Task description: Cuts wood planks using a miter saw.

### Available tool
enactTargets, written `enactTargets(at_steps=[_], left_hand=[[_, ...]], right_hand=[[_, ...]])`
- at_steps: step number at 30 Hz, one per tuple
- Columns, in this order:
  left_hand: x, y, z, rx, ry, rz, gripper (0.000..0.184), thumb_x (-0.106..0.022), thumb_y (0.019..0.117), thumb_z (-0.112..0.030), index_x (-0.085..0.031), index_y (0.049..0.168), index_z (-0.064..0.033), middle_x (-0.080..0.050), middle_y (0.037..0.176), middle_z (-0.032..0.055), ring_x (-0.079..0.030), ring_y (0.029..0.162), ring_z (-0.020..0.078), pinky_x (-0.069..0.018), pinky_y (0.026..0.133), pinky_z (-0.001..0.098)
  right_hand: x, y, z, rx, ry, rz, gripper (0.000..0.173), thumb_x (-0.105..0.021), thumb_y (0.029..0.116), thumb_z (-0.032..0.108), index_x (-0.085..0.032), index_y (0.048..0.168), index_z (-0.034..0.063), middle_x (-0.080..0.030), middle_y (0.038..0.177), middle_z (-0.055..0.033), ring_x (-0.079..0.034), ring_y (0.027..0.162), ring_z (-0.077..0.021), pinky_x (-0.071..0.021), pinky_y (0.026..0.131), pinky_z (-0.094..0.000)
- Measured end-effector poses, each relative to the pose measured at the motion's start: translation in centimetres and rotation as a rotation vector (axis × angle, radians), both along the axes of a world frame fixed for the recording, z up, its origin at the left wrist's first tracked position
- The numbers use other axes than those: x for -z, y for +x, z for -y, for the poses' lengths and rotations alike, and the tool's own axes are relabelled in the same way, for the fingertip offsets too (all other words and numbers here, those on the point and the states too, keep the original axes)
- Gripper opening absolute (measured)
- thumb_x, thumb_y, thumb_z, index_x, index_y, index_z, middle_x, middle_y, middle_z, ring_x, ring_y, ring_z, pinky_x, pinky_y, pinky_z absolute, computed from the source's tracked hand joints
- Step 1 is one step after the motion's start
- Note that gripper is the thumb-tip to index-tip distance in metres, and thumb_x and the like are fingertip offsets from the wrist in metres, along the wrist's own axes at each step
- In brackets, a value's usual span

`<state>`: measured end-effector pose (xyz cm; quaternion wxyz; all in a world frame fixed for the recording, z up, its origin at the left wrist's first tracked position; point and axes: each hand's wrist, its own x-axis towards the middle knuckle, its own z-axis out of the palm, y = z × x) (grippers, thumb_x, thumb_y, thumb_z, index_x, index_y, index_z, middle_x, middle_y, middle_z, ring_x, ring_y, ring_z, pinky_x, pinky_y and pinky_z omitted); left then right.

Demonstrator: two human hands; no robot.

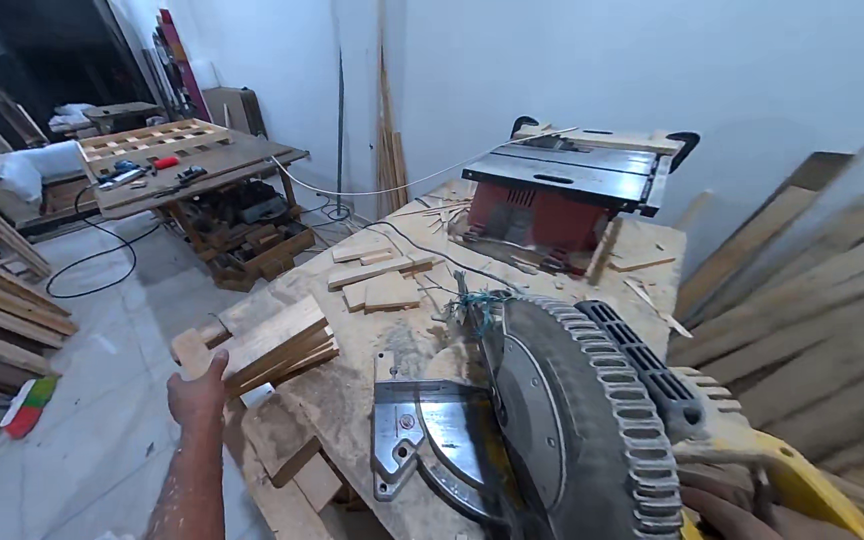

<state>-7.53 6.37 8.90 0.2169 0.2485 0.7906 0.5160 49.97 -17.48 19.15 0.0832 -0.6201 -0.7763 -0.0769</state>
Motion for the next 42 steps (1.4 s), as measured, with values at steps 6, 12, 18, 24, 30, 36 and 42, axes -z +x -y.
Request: enactTargets(at_steps=[6, 12, 18, 24, 30, 36, 42], left_hand=[[-3.8, 15.2, 10.7, 0.549, 0.368, -0.305, 0.055, -0.072, 0.092, -0.032, -0.062, 0.133, 0.0027, -0.055, 0.147, 0.0218, -0.063, 0.124, 0.0302, -0.0547, 0.1, 0.0482], [-6.9, 23.9, 15.6, 1.09, 0.883, -0.365, 0.019, -0.067, 0.0997, -0.027, -0.071, 0.118, -0.0286, -0.054, 0.15, -0.0106, -0.049, 0.141, 0.0104, -0.0447, 0.116, 0.0354], [-3.6, 19.3, 11.4, 0.92, 0.743, -0.413, 0.026, -0.059, 0.1001, -0.006, -0.064, 0.119, 0.0119, -0.058, 0.14, 0.0222, -0.057, 0.13, 0.015, -0.0499, 0.107, 0.0311], [-2.4, 10.8, 3.8, 0.652, -0.108, -0.651, 0.052, -0.072, 0.0965, -0.03, -0.059, 0.139, -0.0023, -0.062, 0.134, 0.0271, -0.06, 0.125, 0.0442, -0.0445, 0.106, 0.0659], [1.1, 1.4, -6.7, 0.705, -0.469, -0.767, 0.081, -0.085, 0.0823, -0.03, -0.048, 0.149, -0.0031, -0.055, 0.142, 0.0265, -0.054, 0.131, 0.045, -0.0442, 0.109, 0.0642], [2.0, -2.9, -11.2, 0.921, -0.605, -0.904, 0.078, -0.09, 0.077, -0.031, -0.054, 0.143, -0.0086, -0.064, 0.127, 0.0254, -0.062, 0.118, 0.0464, -0.0488, 0.097, 0.0691], [-5.5, 1.0, -1.6, 0.893, -0.382, -0.871, 0.087, -0.092, 0.0757, -0.015, -0.048, 0.15, -0.0004, -0.046, 0.15, 0.031, -0.043, 0.138, 0.0512, -0.0356, 0.111, 0.0693]], right_hand=[[0.0, 0.5, -0.4, -0.07, -0.013, -0.061, 0.039, -0.069, 0.0954, 0.031, -0.063, 0.129, 0.0115, -0.066, 0.133, -0.021, -0.071, 0.099, -0.044, -0.0574, 0.073, -0.0596], [-6.1, 0.5, -3.8, -0.27, 0.539, -0.042, 0.016, -0.069, 0.092, 0.028, -0.071, 0.105, 0.0198, -0.074, 0.112, -0.0042, -0.072, 0.093, -0.0237, -0.0601, 0.07, -0.0421], [-9.0, 6.2, -11.6, 0.028, 0.904, -0.447, 0.049, -0.08, 0.0894, 0.026, -0.067, 0.132, 0.0058, -0.068, 0.132, -0.0132, -0.066, 0.118, -0.024, -0.055, 0.1, -0.0434], [10.9, 12.6, -11.0, 0.571, 0.018, -0.829, 0.078, -0.078, 0.0879, 0.051, -0.048, 0.15, 0.0138, -0.065, 0.128, -0.0206, -0.067, 0.108, -0.0387, -0.0541, 0.092, -0.0655], [19.1, 12.0, -9.9, 0.49, -0.187, -0.729, 0.101, -0.079, 0.0794, 0.06, -0.039, 0.157, 0.0077, -0.04, 0.157, -0.0262, -0.047, 0.14, -0.0404, -0.0433, 0.112, -0.0576], [18.1, 3.1, -11.0, 0.294, 0.035, -0.349, 0.057, -0.069, 0.0881, 0.059, -0.072, 0.126, 0.0167, -0.068, 0.13, -0.0198, -0.055, 0.131, -0.0469, -0.0363, 0.111, -0.0702], [17.7, -6.1, -12.5, 0.303, 0.055, -0.403, 0.051, -0.066, 0.0903, 0.06, -0.076, 0.121, 0.0206, -0.075, 0.119, -0.0101, -0.068, 0.117, -0.0332, -0.0424, 0.112, -0.0621]])
